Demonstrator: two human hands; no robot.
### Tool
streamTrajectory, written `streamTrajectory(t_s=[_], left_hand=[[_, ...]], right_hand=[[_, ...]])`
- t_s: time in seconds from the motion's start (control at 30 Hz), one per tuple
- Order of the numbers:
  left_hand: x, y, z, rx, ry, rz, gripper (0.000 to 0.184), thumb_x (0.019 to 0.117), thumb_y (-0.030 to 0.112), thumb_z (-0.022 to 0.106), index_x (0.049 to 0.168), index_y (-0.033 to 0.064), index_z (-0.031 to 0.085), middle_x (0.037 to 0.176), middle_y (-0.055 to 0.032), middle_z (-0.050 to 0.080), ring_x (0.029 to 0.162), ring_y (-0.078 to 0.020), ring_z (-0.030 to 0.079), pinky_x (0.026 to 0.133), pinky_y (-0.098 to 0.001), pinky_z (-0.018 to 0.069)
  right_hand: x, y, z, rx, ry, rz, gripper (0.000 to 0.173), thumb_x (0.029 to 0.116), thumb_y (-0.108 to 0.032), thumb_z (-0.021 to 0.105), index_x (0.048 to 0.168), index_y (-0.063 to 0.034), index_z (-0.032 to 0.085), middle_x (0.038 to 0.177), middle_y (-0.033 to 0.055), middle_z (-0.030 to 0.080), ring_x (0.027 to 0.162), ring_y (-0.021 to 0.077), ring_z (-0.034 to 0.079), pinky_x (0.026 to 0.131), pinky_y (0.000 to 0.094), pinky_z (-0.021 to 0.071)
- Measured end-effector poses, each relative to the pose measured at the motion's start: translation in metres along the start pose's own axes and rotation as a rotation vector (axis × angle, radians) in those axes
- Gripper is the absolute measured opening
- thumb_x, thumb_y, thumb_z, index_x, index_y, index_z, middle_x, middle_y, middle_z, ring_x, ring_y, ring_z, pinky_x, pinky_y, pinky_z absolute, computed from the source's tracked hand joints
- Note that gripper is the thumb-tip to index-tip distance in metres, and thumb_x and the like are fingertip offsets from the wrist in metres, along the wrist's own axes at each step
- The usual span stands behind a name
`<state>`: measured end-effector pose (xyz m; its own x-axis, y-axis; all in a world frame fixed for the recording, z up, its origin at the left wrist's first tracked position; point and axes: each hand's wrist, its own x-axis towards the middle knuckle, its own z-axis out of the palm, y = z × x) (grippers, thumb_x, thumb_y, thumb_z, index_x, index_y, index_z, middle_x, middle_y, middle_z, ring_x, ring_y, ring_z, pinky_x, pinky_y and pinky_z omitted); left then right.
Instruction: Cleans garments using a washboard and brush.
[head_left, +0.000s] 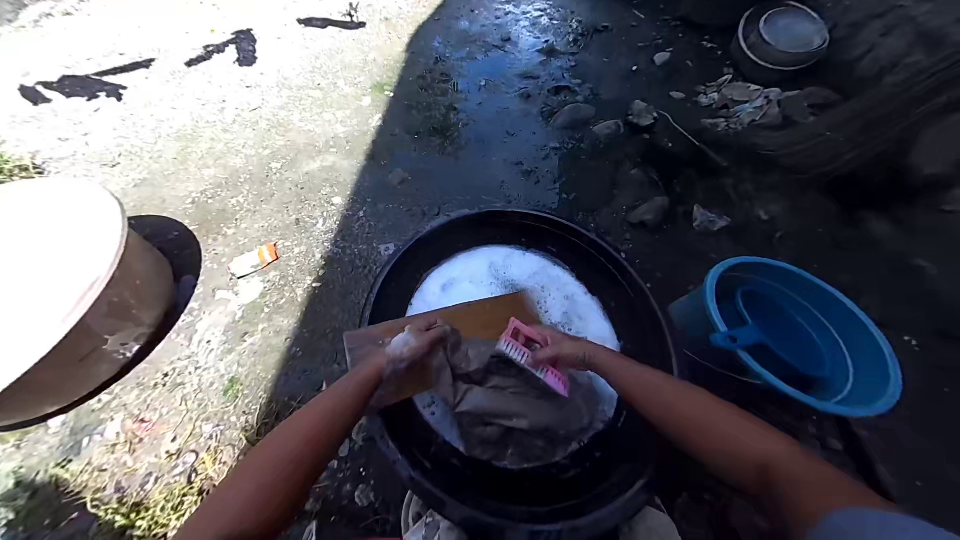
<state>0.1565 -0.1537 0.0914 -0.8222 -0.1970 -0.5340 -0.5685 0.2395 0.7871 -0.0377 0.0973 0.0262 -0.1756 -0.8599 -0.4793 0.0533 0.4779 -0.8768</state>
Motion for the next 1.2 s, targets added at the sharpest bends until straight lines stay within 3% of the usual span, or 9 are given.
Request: streamTrajectory(t_s=[0.13,0.27,0.33,0.43,0.57,0.67,0.77,1.07,1.2], left_hand=[[0.001,0.000,-0.020,0.508,-0.062,0.151,0.040,0.0938,0.024,0.076,0.112,-0.0099,0.066,0.124,-0.0274,0.062,0.119,-0.0364,0.059,0.105,-0.0511,0.0449],[-0.003,-0.018,-0.030,0.101,-0.187,0.378,0.012,0.0861,0.006,0.075,0.089,0.0053,0.064,0.089,0.0044,0.064,0.080,0.0013,0.059,0.073,-0.0183,0.0506],[0.004,-0.026,-0.032,-0.062,-0.156,0.430,0.014,0.0855,0.000,0.072,0.087,0.0104,0.063,0.090,0.0105,0.065,0.081,0.0061,0.061,0.074,-0.0152,0.0519],[0.026,-0.023,-0.026,0.257,0.001,0.370,0.016,0.0867,0.004,0.073,0.098,-0.0059,0.068,0.112,-0.0153,0.066,0.109,-0.0178,0.061,0.097,-0.0314,0.0488],[0.050,0.017,-0.001,0.778,-0.053,0.134,0.064,0.0902,0.017,0.076,0.148,0.0047,0.052,0.159,-0.0245,0.038,0.144,-0.0464,0.038,0.108,-0.0704,0.0341],[0.067,0.030,0.019,0.845,-0.119,0.379,0.059,0.0994,0.011,0.057,0.156,0.0043,0.042,0.164,-0.0183,0.037,0.154,-0.0390,0.029,0.116,-0.0743,0.0175],[0.092,0.019,0.026,0.950,-0.242,0.363,0.045,0.1117,0.019,0.039,0.154,0.0042,0.045,0.161,-0.0176,0.042,0.154,-0.0379,0.031,0.118,-0.0696,0.0207],[0.079,-0.038,-0.008,0.833,0.247,0.523,0.030,0.1043,0.014,0.054,0.108,-0.0117,0.070,0.115,-0.0330,0.067,0.113,-0.0515,0.064,0.096,-0.0574,0.0514],[0.055,-0.044,-0.007,0.636,0.432,0.628,0.026,0.1003,0.011,0.057,0.102,-0.0113,0.070,0.100,-0.0275,0.071,0.094,-0.0406,0.072,0.088,-0.0490,0.0572]], right_hand=[[0.005,0.029,0.050,-0.157,0.324,0.050,0.072,0.0816,-0.015,0.082,0.140,0.0095,0.048,0.128,0.0297,0.061,0.119,0.0366,0.062,0.105,0.0500,0.0491],[-0.027,0.006,0.018,-0.018,0.243,-0.002,0.056,0.0797,-0.005,0.076,0.127,0.0085,0.050,0.096,0.0118,0.064,0.081,0.0144,0.064,0.078,0.0331,0.0553],[-0.041,-0.013,-0.017,0.142,0.395,-0.077,0.048,0.0803,-0.005,0.067,0.123,0.0041,0.048,0.086,-0.0003,0.065,0.072,0.0040,0.063,0.070,0.0246,0.0556],[-0.025,-0.015,-0.054,0.251,0.675,-0.139,0.040,0.0902,-0.001,0.061,0.127,0.0024,0.046,0.086,0.0031,0.066,0.071,0.0071,0.066,0.069,0.0265,0.0575],[0.022,0.025,-0.038,0.150,1.118,-0.066,0.085,0.0897,-0.009,0.076,0.156,0.0070,0.025,0.137,0.0315,0.054,0.109,0.0307,0.066,0.092,0.0412,0.0557],[0.045,0.060,0.006,0.394,1.492,-0.095,0.099,0.0916,-0.004,0.072,0.160,0.0094,0.001,0.163,0.0348,0.022,0.148,0.0361,0.036,0.121,0.0381,0.0327],[0.073,0.067,0.034,0.520,1.633,-0.076,0.094,0.0952,-0.003,0.068,0.160,0.0092,0.001,0.164,0.0325,0.020,0.153,0.0333,0.029,0.124,0.0365,0.0274],[0.099,0.053,0.005,-0.204,1.109,-0.014,0.061,0.0970,-0.024,0.067,0.150,-0.0003,0.049,0.145,0.0349,0.051,0.132,0.0482,0.054,0.111,0.0553,0.0420],[0.065,0.086,-0.021,-0.439,1.355,-0.077,0.040,0.0946,-0.021,0.068,0.132,-0.0087,0.070,0.141,0.0369,0.053,0.121,0.0543,0.060,0.095,0.0640,0.0504]])
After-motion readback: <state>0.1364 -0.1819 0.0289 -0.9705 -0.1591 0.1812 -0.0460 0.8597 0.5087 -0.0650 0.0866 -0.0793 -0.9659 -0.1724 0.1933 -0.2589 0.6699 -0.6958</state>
